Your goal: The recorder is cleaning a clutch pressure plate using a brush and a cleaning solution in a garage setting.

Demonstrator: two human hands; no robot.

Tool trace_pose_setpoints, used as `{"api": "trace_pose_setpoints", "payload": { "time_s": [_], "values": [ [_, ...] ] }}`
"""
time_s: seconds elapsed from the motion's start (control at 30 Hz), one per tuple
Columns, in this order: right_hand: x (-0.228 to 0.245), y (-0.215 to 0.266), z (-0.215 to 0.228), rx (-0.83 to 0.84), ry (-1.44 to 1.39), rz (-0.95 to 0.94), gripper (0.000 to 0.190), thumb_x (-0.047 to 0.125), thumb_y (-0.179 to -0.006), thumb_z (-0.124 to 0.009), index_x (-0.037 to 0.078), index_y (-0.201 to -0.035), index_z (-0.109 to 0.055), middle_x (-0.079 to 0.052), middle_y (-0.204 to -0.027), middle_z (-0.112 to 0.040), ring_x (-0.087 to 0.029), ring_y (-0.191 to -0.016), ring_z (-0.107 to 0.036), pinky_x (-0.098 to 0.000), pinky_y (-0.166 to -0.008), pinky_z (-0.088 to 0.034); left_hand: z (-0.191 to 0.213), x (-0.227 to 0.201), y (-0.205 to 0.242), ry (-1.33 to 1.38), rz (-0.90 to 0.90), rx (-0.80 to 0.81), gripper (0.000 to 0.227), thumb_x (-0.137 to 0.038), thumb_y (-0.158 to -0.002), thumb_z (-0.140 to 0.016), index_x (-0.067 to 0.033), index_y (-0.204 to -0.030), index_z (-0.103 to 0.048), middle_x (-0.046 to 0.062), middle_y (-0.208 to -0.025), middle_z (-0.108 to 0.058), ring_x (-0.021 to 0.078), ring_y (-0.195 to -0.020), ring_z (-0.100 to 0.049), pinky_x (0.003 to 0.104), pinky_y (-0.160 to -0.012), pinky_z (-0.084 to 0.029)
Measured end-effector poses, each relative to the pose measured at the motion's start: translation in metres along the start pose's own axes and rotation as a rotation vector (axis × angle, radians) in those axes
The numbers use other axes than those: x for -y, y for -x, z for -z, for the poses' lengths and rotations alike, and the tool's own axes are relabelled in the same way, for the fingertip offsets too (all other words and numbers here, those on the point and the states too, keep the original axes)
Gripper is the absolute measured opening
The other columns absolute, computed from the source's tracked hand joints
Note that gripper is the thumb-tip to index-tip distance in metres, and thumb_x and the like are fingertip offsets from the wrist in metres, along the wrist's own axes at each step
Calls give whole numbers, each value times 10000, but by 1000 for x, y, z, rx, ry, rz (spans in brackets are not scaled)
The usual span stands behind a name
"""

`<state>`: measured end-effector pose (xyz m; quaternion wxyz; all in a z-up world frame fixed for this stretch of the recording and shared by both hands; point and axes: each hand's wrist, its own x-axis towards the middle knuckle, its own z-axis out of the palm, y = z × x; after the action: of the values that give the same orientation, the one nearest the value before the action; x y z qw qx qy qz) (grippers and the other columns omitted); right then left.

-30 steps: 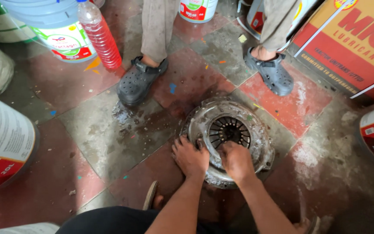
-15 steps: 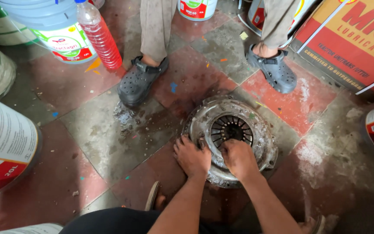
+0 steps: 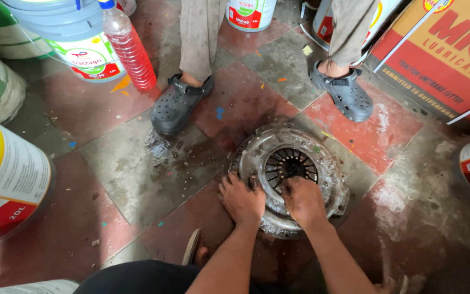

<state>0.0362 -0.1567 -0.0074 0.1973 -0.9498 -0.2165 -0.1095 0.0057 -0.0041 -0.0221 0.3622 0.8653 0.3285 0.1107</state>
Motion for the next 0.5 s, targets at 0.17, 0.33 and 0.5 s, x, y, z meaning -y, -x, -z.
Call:
{"api": "trace_pose_setpoints", "payload": {
  "time_s": [0.17, 0.33, 0.5],
  "values": [
    [10, 11, 4, -146, -15, 1, 102, 157, -827, -724, 94, -904, -703, -130, -827, -671, -394, -743, -652, -484, -629, -521, -3, -2, 0, 14, -15, -25, 673, -393, -846, -685, 26, -1345, -518, 284, -1397, -494, 472, -1332, -422, 585, -1107, -325],
    [5, 16, -9, -139, 86, -39, 111, 182, -820, -740, 102, -852, -672, -128, -776, -655, -391, -739, -648, -495, -627, -512, 18, -12, 2, 51, 58, 63, 577, -375, -861, -662, -18, -1301, -554, 223, -1365, -542, 437, -1344, -452, 572, -1117, -354],
    [9, 24, -7, -122, 7, -223, 173, 202, -775, -772, 96, -865, -669, -138, -752, -670, -393, -711, -647, -495, -620, -505, 22, -13, 2, 48, 59, 62, 583, -387, -860, -658, -15, -1298, -559, 227, -1354, -540, 435, -1349, -442, 575, -1128, -330]
  ]
}}
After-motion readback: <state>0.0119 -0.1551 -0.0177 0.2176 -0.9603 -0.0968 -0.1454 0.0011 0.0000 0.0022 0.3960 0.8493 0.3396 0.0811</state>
